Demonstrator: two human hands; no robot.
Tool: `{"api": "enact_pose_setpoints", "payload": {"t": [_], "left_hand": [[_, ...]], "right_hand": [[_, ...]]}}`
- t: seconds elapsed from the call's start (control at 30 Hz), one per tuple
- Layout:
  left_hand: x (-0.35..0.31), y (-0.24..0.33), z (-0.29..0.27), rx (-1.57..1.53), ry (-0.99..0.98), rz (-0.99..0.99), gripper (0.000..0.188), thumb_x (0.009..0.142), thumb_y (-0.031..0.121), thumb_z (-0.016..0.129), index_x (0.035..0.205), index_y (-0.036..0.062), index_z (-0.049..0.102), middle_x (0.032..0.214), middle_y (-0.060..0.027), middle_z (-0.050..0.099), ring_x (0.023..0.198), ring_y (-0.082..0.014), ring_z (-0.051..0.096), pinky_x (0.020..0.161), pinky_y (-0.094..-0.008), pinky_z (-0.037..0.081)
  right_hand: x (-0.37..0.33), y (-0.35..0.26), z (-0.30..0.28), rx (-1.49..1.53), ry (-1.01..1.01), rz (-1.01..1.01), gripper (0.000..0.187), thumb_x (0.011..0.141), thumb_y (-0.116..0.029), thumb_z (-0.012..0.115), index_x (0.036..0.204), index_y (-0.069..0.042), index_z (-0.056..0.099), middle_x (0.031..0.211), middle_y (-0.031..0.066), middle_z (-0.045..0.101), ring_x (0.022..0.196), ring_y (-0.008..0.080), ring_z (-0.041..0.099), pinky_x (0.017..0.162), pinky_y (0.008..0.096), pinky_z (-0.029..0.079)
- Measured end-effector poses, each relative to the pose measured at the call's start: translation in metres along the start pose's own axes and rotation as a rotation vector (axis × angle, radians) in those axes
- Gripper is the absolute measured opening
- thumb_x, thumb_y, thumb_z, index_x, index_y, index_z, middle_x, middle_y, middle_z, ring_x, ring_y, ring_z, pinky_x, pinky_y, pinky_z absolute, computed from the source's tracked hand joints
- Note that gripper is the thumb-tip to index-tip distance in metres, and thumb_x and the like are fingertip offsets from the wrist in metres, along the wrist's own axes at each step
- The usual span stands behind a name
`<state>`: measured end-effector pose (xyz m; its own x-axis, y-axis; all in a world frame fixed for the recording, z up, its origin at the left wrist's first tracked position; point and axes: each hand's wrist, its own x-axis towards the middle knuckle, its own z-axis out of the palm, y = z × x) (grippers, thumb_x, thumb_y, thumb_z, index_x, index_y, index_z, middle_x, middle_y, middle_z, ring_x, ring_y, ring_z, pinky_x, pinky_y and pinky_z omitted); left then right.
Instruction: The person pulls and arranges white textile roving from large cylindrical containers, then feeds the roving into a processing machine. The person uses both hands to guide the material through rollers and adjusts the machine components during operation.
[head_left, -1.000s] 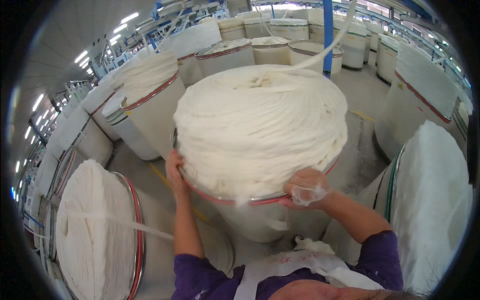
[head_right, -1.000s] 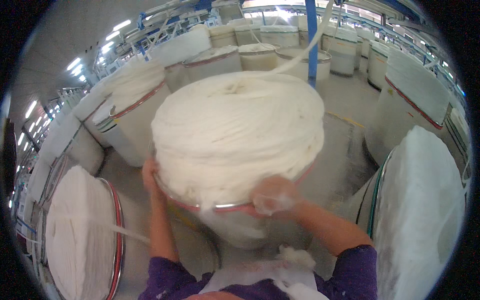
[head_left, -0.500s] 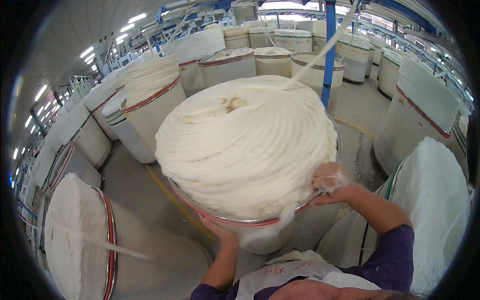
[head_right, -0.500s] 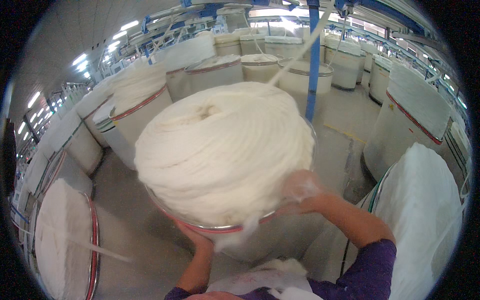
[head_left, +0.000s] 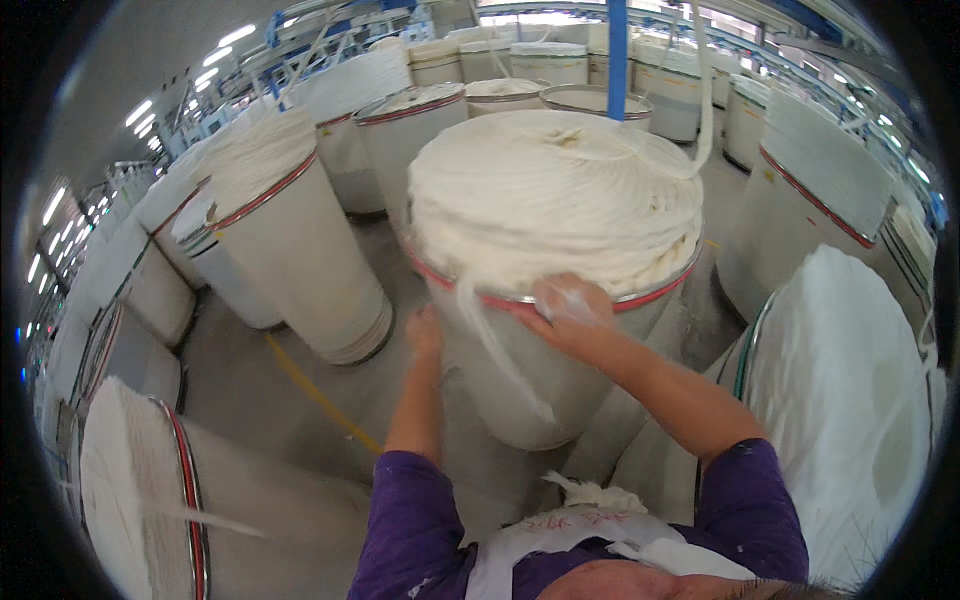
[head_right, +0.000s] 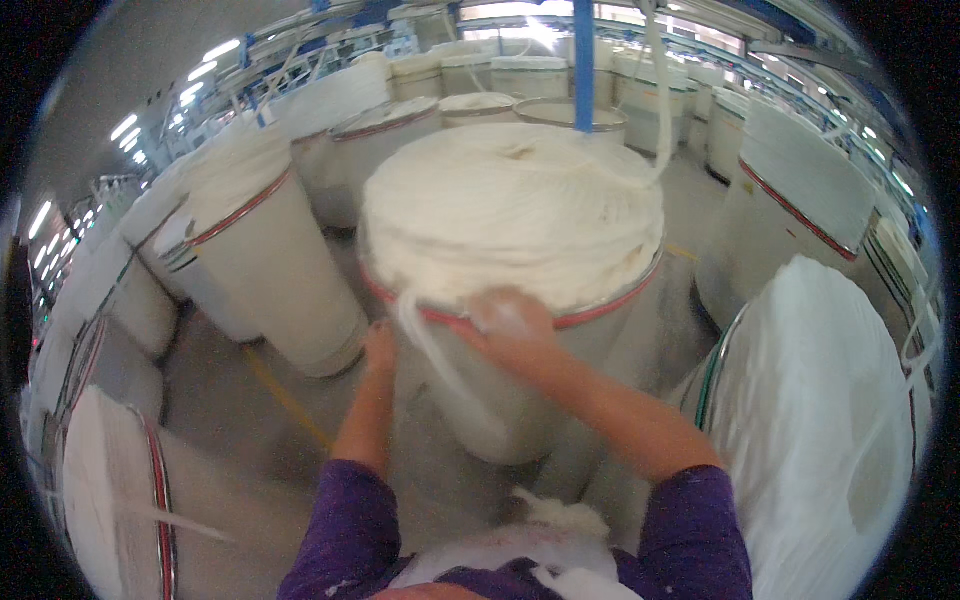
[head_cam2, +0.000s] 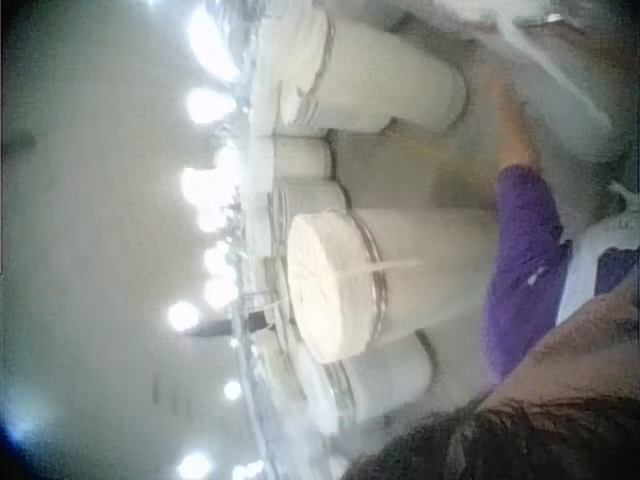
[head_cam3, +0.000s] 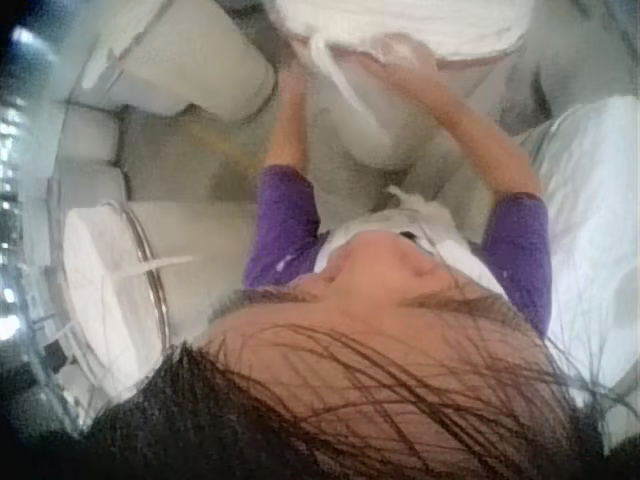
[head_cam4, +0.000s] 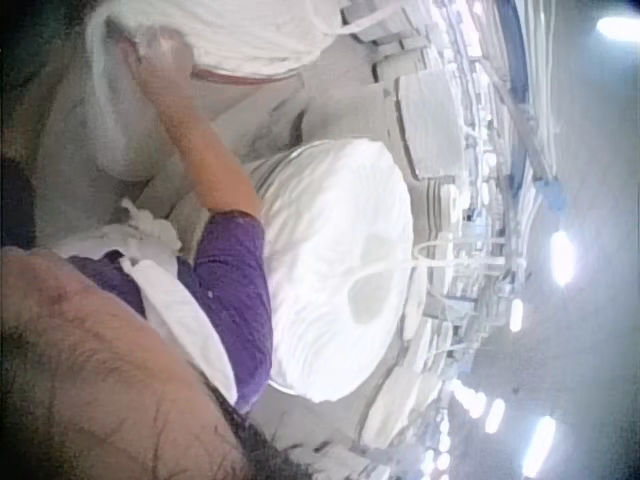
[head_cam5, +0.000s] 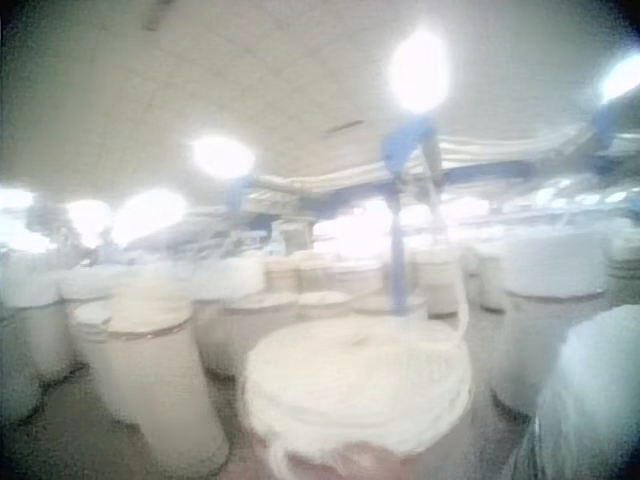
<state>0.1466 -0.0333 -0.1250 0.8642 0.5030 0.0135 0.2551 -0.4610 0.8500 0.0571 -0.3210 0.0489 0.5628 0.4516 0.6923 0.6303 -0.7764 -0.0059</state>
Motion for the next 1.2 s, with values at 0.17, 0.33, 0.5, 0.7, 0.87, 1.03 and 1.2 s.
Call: {"api": "enact_pose_setpoints", "payload": {"t": [0.17, 0.33, 0.5, 0.7, 0.87, 1.03, 1.2], "left_hand": [[-0.114, -0.041, -0.009, 0.034, 0.130, 0.283, 0.038, 0.094, 0.032, 0.060, 0.122, 0.0050, 0.061, 0.131, -0.0169, 0.055, 0.123, -0.0327, 0.051, 0.103, -0.0454, 0.040], [-0.206, -0.118, -0.200, 0.664, 0.627, 0.316, 0.034, 0.088, 0.023, 0.066, 0.119, 0.0084, 0.062, 0.128, -0.0161, 0.057, 0.120, -0.0340, 0.052, 0.100, -0.0446, 0.041], [-0.289, -0.131, -0.423, 1.084, 1.311, 0.207, 0.036, 0.080, 0.025, 0.074, 0.110, 0.0080, 0.062, 0.111, -0.0135, 0.062, 0.108, -0.0350, 0.056, 0.091, -0.0480, 0.043], [-0.345, -0.119, -0.512, 1.276, 0.951, 0.096, 0.038, 0.073, 0.039, 0.079, 0.083, 0.0100, 0.057, 0.087, -0.0080, 0.058, 0.087, -0.0298, 0.056, 0.078, -0.0427, 0.045], [-0.328, -0.124, -0.518, 1.339, 0.753, 0.047, 0.037, 0.075, 0.042, 0.077, 0.076, 0.0091, 0.059, 0.074, -0.0083, 0.062, 0.071, -0.0293, 0.061, 0.067, -0.0416, 0.049], [-0.306, -0.115, -0.507, 1.300, 0.701, -0.141, 0.030, 0.079, 0.035, 0.074, 0.079, 0.0073, 0.062, 0.072, -0.0125, 0.065, 0.072, -0.0327, 0.065, 0.066, -0.0437, 0.051], [-0.240, -0.108, -0.495, 1.244, 0.642, -0.272, 0.030, 0.085, 0.034, 0.067, 0.081, 0.0051, 0.065, 0.078, -0.0179, 0.068, 0.073, -0.0359, 0.068, 0.067, -0.0474, 0.053]], "right_hand": [[0.059, 0.043, 0.053, 0.124, -0.295, 0.357, 0.040, 0.093, -0.046, 0.053, 0.092, -0.010, 0.071, 0.088, 0.0140, 0.069, 0.085, 0.0309, 0.067, 0.075, 0.0438, 0.053], [0.064, 0.082, 0.086, -0.243, -0.187, 0.215, 0.053, 0.094, -0.051, 0.052, 0.120, -0.006, 0.066, 0.118, 0.0201, 0.065, 0.109, 0.0352, 0.062, 0.095, 0.0440, 0.049], [0.066, 0.105, 0.101, -0.305, -0.148, 0.222, 0.052, 0.095, -0.048, 0.053, 0.119, -0.004, 0.066, 0.118, 0.0204, 0.065, 0.111, 0.0337, 0.062, 0.096, 0.0433, 0.049], [0.058, 0.108, 0.110, -0.455, -0.077, 0.249, 0.053, 0.096, -0.048, 0.054, 0.113, 0.000, 0.068, 0.116, 0.0188, 0.067, 0.111, 0.0323, 0.062, 0.096, 0.0407, 0.049], [0.059, 0.120, 0.126, -0.474, -0.074, 0.393, 0.050, 0.095, -0.046, 0.058, 0.109, 0.001, 0.069, 0.116, 0.0183, 0.067, 0.112, 0.0323, 0.062, 0.097, 0.0398, 0.049], [0.049, 0.130, 0.131, -0.547, 0.032, 0.187, 0.054, 0.096, -0.049, 0.054, 0.114, 0.000, 0.068, 0.112, 0.0187, 0.068, 0.102, 0.0326, 0.066, 0.091, 0.0392, 0.053], [0.051, 0.100, 0.111, -0.292, 0.030, 0.381, 0.048, 0.089, -0.050, 0.063, 0.102, -0.003, 0.070, 0.102, 0.0169, 0.069, 0.095, 0.0341, 0.066, 0.085, 0.0439, 0.052]]}}
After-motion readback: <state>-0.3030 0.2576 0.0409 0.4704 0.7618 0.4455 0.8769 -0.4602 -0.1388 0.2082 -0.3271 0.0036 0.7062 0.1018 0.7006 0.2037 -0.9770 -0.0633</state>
